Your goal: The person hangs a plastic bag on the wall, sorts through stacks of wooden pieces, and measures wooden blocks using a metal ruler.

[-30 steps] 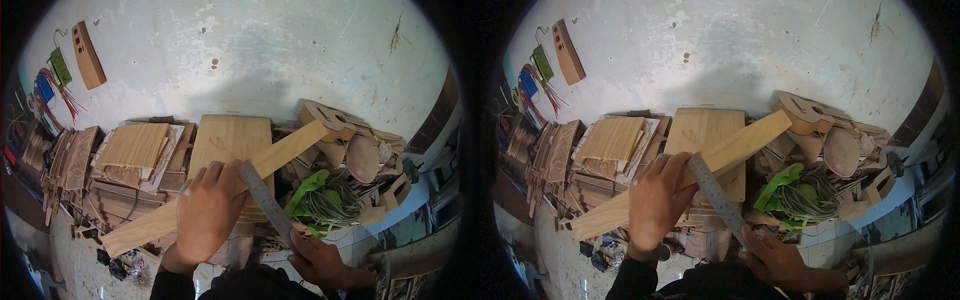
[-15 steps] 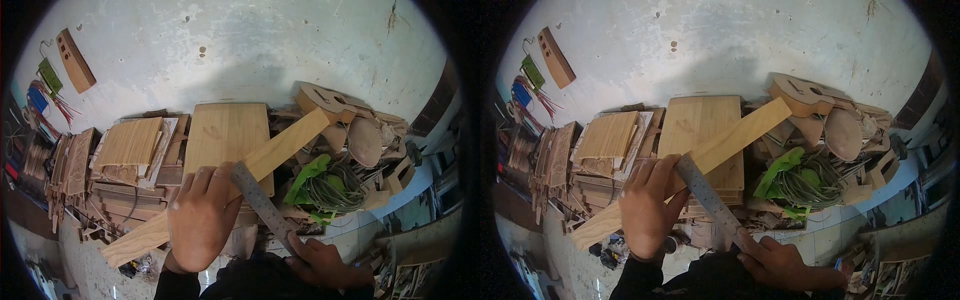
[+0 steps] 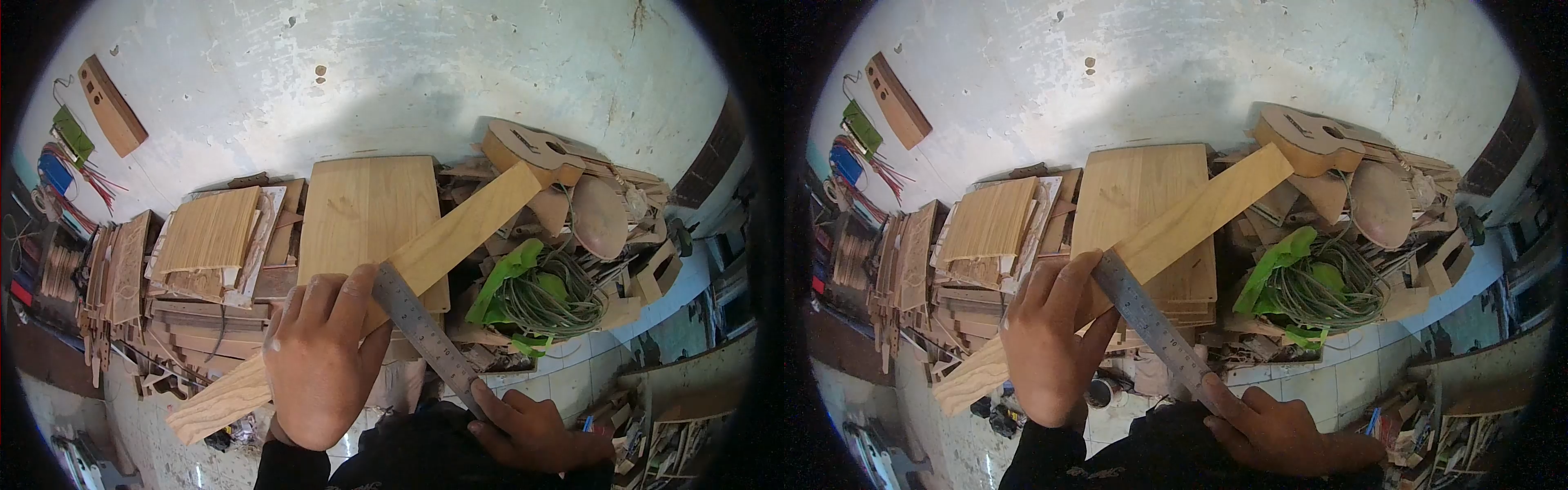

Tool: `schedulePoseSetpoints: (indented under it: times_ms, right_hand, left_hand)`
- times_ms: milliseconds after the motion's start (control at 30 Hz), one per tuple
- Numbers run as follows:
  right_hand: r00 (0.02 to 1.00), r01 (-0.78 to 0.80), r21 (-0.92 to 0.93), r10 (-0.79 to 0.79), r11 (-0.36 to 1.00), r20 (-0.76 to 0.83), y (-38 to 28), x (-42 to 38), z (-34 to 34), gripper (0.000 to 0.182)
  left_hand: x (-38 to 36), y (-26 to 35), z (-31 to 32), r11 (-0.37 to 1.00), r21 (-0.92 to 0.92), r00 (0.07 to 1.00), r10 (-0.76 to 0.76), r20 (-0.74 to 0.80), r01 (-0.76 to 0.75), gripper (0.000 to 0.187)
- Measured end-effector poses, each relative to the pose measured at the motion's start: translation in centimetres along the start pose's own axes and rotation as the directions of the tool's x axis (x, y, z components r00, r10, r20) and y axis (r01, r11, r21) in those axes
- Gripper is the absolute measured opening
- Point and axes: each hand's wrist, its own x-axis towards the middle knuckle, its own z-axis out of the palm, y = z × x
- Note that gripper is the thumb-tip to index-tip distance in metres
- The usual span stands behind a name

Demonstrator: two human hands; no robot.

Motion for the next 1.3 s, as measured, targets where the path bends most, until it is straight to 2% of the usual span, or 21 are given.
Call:
schedulePoseSetpoints:
  times_ms: [233,300,367,433,467,533,567,633,700,733,800,867,900,967,1000,1033,1100,1133,1200,1267,1300]
  right_hand:
    - [0.999,0.029,-0.003,-0.029,1.000,-0.019,0.8,0.1,0.5,0.066]
    - [0.962,0.107,0.092,-0.080,0.990,-0.262,2.8,0.4,1.1,0.063]
    - [0.824,0.081,0.139,0.012,0.987,-0.566,7.9,0.7,4.7,0.061]
    - [0.731,0.071,0.315,0.165,0.947,-0.662,10.2,3.6,5.1,0.058]
    - [0.731,0.079,0.314,0.159,0.946,-0.664,11.6,4.7,5.5,0.058]
    - [0.773,-0.120,0.468,0.378,0.875,-0.510,14.7,6.9,6.8,0.060]
    - [0.769,-0.111,0.474,0.377,0.873,-0.516,16.7,8.2,7.7,0.060]
    - [0.801,-0.050,0.620,0.402,0.783,-0.444,20.4,10.8,9.1,0.059]
    - [0.803,-0.039,0.730,0.455,0.683,-0.384,22.1,13.7,8.1,0.055]
    - [0.788,-0.009,0.843,0.523,0.538,-0.325,22.0,15.2,7.0,0.053]
    - [0.778,0.027,0.930,0.576,0.366,-0.250,22.5,18.4,5.7,0.052]
    - [0.707,0.213,0.638,0.334,0.740,-0.623,24.5,22.0,6.5,0.061]
    - [0.710,0.228,0.640,0.324,0.734,-0.625,25.2,23.0,7.2,0.061]
    - [0.846,0.242,0.792,0.278,0.561,-0.455,26.5,24.5,7.5,0.069]
    - [0.847,0.259,0.790,0.261,0.556,-0.462,26.8,24.6,6.8,0.069]
    - [0.911,0.129,0.834,0.268,0.536,-0.314,27.4,24.2,6.1,0.072]
    - [0.953,-0.003,0.856,0.262,0.517,-0.155,26.5,23.6,5.5,0.074]
    - [0.937,0.120,0.851,0.225,0.511,-0.267,25.8,23.3,5.6,0.071]
    - [0.910,0.244,0.830,0.177,0.502,-0.375,25.4,22.8,5.9,0.068]
    - [0.806,0.439,0.705,0.104,0.557,-0.583,25.4,22.6,6.0,0.053]
    - [0.776,0.428,0.656,0.119,0.621,-0.619,23.1,21.1,3.8,0.047]
  left_hand:
    - [0.2,-0.3,0.0,1.000,0.004,1.000,0.013,-0.007,-0.013,0.053]
    - [0.9,-0.7,-0.1,0.999,0.040,1.000,-0.002,-0.025,0.003,0.051]
    - [1.9,-1.1,-0.4,0.998,0.057,0.999,-0.038,-0.023,0.039,0.053]
    - [3.2,-2.3,-0.4,0.992,0.113,0.998,-0.053,-0.023,0.056,0.057]
    - [3.9,-2.9,-0.2,0.991,0.118,0.998,-0.054,-0.030,0.057,0.057]
    - [5.6,-3.9,-0.2,0.939,0.258,0.969,-0.243,0.033,0.227,0.060]
    - [6.2,-4.4,-0.3,0.938,0.267,0.972,-0.235,0.028,0.220,0.060]
    - [7.3,-5.2,-0.5,0.940,0.219,0.963,-0.268,-0.003,0.262,0.064]
    - [8.1,-6.3,-0.1,0.946,0.226,0.972,-0.236,-0.007,0.231,0.064]
    - [8.1,-6.4,0.0,0.952,0.224,0.977,-0.215,-0.004,0.210,0.064]
    - [7.7,-5.7,-0.1,0.952,0.238,0.980,-0.198,0.006,0.191,0.064]
    - [7.2,-5.3,-0.3,0.951,0.255,0.983,-0.185,0.005,0.178,0.064]
    - [6.9,-5.3,-0.3,0.964,0.229,0.990,-0.142,0.004,0.137,0.065]
    - [6.6,-5.3,-0.4,0.969,0.232,0.996,-0.084,-0.012,0.084,0.068]
    - [6.5,-5.3,-0.4,0.965,0.246,0.996,-0.083,-0.028,0.088,0.068]
    - [6.3,-5.4,-0.3,0.971,0.224,0.997,-0.074,-0.032,0.079,0.068]
    - [6.1,-4.7,-0.6,0.972,0.228,0.998,-0.056,-0.028,0.061,0.066]
    - [5.9,-4.7,-0.7,0.970,0.234,0.998,-0.059,-0.033,0.066,0.066]
    - [5.4,-5.2,-0.9,0.986,0.154,0.993,-0.042,-0.109,0.059,0.066]
    - [6.0,-6.9,-1.8,0.995,0.076,0.988,-0.046,-0.146,0.057,0.066]
    - [5.3,-7.4,-2.7,0.999,0.003,0.988,-0.044,-0.149,0.045,0.065]
